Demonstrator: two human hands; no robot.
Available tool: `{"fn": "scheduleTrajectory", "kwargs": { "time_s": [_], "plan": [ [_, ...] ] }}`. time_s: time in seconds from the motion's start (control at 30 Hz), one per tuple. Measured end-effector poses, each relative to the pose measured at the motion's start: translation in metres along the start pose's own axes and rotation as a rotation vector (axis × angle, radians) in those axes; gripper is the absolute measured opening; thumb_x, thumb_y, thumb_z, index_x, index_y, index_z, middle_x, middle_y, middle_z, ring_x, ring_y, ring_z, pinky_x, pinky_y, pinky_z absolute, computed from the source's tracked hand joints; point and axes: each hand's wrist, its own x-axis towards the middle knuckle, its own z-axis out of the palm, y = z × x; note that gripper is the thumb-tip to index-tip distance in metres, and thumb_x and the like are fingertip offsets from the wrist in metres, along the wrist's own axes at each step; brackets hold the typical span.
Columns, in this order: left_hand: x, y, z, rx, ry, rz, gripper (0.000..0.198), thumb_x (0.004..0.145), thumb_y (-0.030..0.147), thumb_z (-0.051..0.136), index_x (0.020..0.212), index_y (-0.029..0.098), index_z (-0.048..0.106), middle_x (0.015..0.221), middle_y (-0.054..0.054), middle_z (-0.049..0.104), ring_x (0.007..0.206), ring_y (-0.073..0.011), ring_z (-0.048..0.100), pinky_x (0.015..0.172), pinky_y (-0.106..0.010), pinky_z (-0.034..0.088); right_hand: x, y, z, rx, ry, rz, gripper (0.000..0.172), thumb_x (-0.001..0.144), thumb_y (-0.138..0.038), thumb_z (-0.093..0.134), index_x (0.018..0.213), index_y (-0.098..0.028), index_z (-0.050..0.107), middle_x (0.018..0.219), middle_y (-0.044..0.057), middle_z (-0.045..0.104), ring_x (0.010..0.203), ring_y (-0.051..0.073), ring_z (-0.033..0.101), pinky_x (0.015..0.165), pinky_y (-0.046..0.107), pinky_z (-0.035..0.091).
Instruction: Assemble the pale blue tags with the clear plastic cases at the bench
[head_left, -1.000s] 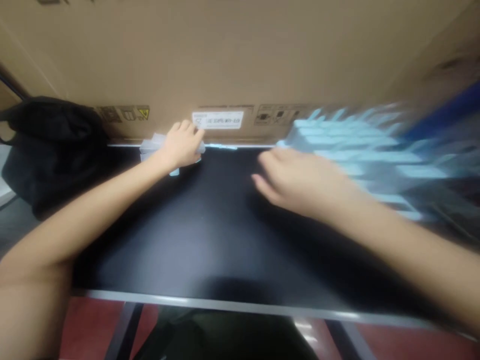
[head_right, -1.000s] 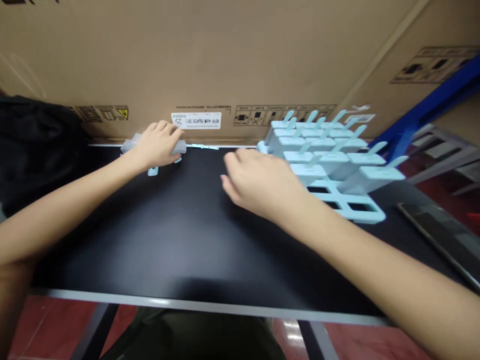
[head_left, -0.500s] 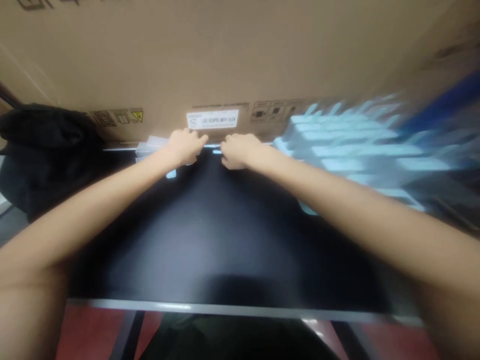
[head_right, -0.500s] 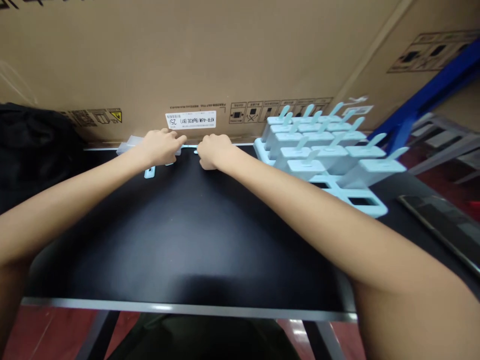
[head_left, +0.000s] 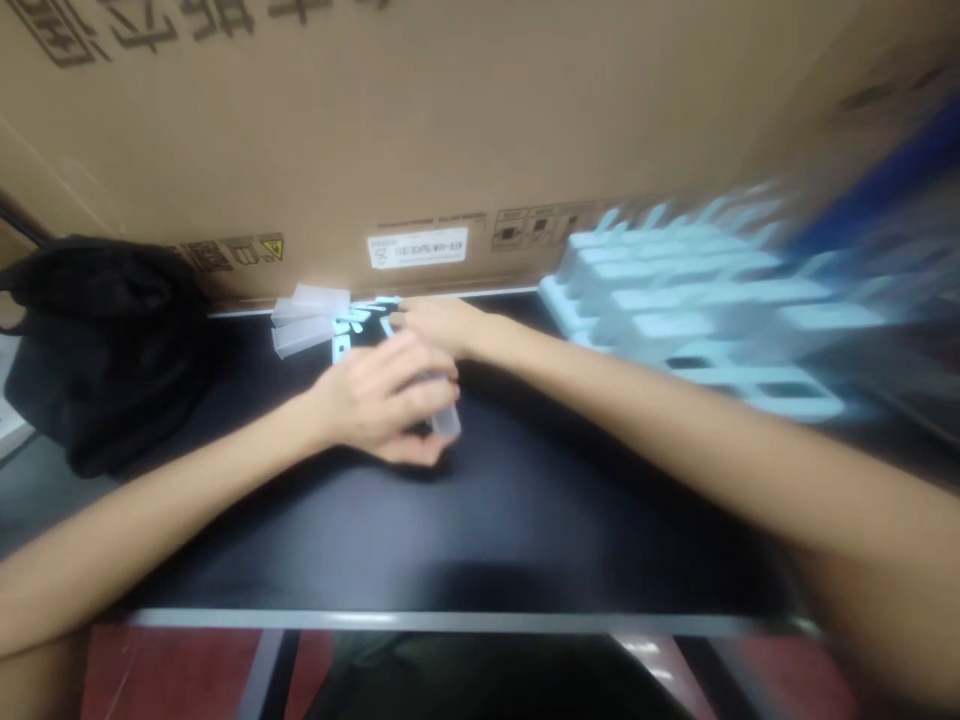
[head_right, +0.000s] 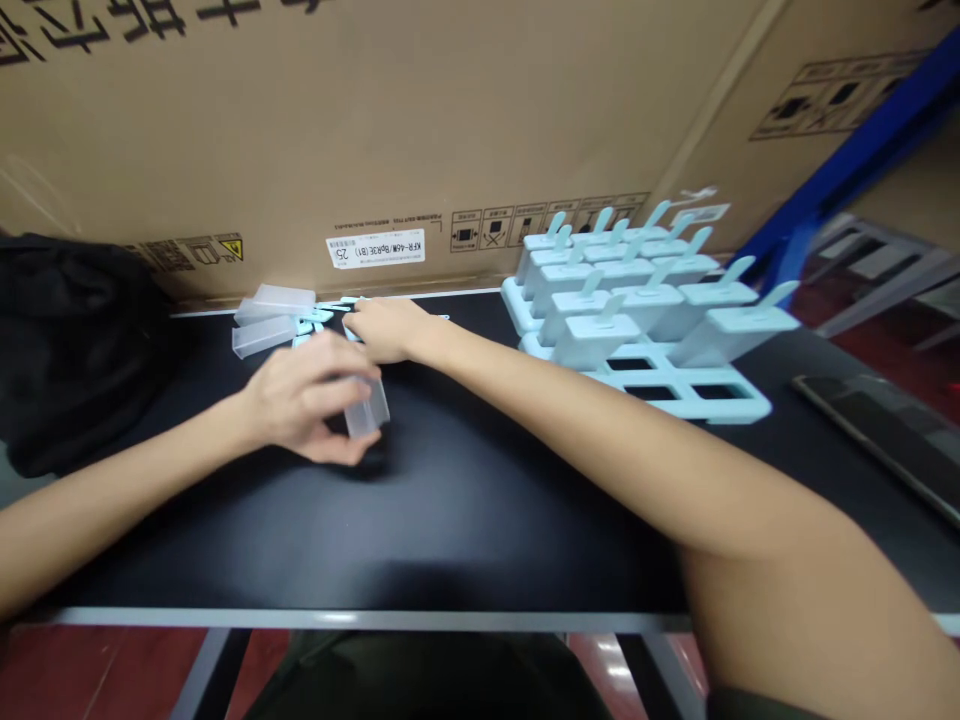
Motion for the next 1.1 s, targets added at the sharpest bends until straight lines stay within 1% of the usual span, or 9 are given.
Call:
{"fn": "scheduleTrajectory", "kwargs": {
  "time_s": [0.1, 0.23, 0.3, 0.4, 0.47, 0.57, 0.73, 0.9, 1.1],
  "plan": [
    [-0.012, 0.014, 0.02, -0.09, 0.058, 0.144, 0.029, 0.089, 0.053, 0.066, 0.105, 0.03, 0.059, 0.107, -0.006, 0.07, 0.098, -0.0258, 0.068, 0.067, -0.038, 0.059, -0.03, 0.001, 0.002, 0.012, -0.04, 0.033, 0.019, 0.101, -0.032, 0.057, 0.097, -0.017, 0.068, 0.111, 0.013, 0.069, 0.092, 0.023, 0.066, 0.075, 0.032, 0.046],
    [-0.015, 0.011, 0.026, -0.146, 0.162, 0.081, 0.028, 0.089, 0.047, 0.067, 0.105, 0.026, 0.057, 0.104, -0.008, 0.068, 0.095, -0.0238, 0.066, 0.073, -0.038, 0.06, -0.089, -0.001, 0.007, 0.27, -0.035, 0.055, 0.012, 0.093, -0.026, 0.063, 0.086, -0.02, 0.056, 0.091, 0.005, 0.065, 0.078, 0.017, 0.059, 0.07, 0.028, 0.042],
    [-0.016, 0.006, 0.026, -0.151, 0.119, 0.038, 0.026, 0.091, 0.046, 0.066, 0.104, 0.024, 0.058, 0.104, -0.008, 0.067, 0.094, -0.0231, 0.065, 0.073, -0.036, 0.059, -0.116, 0.0, 0.009, 0.402, -0.018, 0.103, 0.01, 0.092, -0.026, 0.061, 0.093, -0.022, 0.052, 0.08, -0.001, 0.062, 0.068, 0.015, 0.056, 0.066, 0.027, 0.04],
    [-0.016, 0.0, 0.026, -0.145, 0.009, 0.006, 0.021, 0.091, 0.041, 0.064, 0.098, 0.022, 0.058, 0.112, -0.01, 0.067, 0.097, -0.0231, 0.063, 0.069, -0.033, 0.055, -0.138, 0.003, 0.008, 0.493, -0.019, 0.16, 0.023, 0.09, -0.028, 0.059, 0.109, -0.024, 0.047, 0.072, -0.007, 0.057, 0.058, 0.014, 0.051, 0.06, 0.026, 0.038],
    [-0.015, 0.001, 0.026, -0.147, -0.033, -0.025, 0.019, 0.089, 0.038, 0.063, 0.095, 0.021, 0.055, 0.121, -0.012, 0.067, 0.099, -0.0236, 0.062, 0.071, -0.033, 0.055, -0.141, 0.005, 0.006, 0.495, -0.003, 0.174, 0.027, 0.089, -0.027, 0.059, 0.112, -0.023, 0.045, 0.071, -0.007, 0.057, 0.058, 0.015, 0.053, 0.06, 0.027, 0.039],
    [-0.01, 0.007, 0.026, -0.155, -0.084, -0.109, 0.022, 0.086, 0.038, 0.064, 0.095, 0.021, 0.051, 0.126, -0.012, 0.067, 0.102, -0.0259, 0.06, 0.077, -0.037, 0.056, -0.137, 0.004, 0.002, 0.473, 0.041, 0.193, 0.017, 0.088, -0.025, 0.057, 0.098, -0.025, 0.044, 0.07, -0.006, 0.057, 0.058, 0.015, 0.054, 0.06, 0.027, 0.038],
    [-0.003, 0.019, 0.029, -0.172, -0.167, -0.318, 0.041, 0.092, 0.055, 0.064, 0.112, 0.022, 0.051, 0.121, -0.011, 0.068, 0.106, -0.0295, 0.063, 0.086, -0.046, 0.058, -0.133, -0.007, 0.004, 0.609, 0.105, 0.176, 0.016, 0.089, -0.027, 0.058, 0.09, -0.025, 0.042, 0.067, -0.005, 0.059, 0.058, 0.014, 0.055, 0.061, 0.027, 0.043],
    [-0.005, 0.02, 0.032, -0.226, -0.121, -0.358, 0.044, 0.097, 0.056, 0.061, 0.124, 0.022, 0.05, 0.126, -0.011, 0.067, 0.111, -0.0294, 0.066, 0.089, -0.045, 0.059, -0.134, -0.015, 0.006, 0.726, 0.166, 0.135, 0.016, 0.088, -0.026, 0.063, 0.095, -0.024, 0.048, 0.072, -0.004, 0.063, 0.061, 0.013, 0.061, 0.063, 0.027, 0.05],
    [-0.009, 0.019, 0.033, -0.258, -0.053, -0.35, 0.044, 0.097, 0.053, 0.061, 0.126, 0.023, 0.049, 0.123, -0.01, 0.066, 0.102, -0.0263, 0.07, 0.083, -0.041, 0.06, -0.136, -0.013, 0.004, 0.789, 0.211, 0.035, 0.029, 0.088, -0.029, 0.069, 0.113, -0.021, 0.058, 0.098, 0.004, 0.066, 0.075, 0.013, 0.066, 0.061, 0.026, 0.058]
  ]
}}
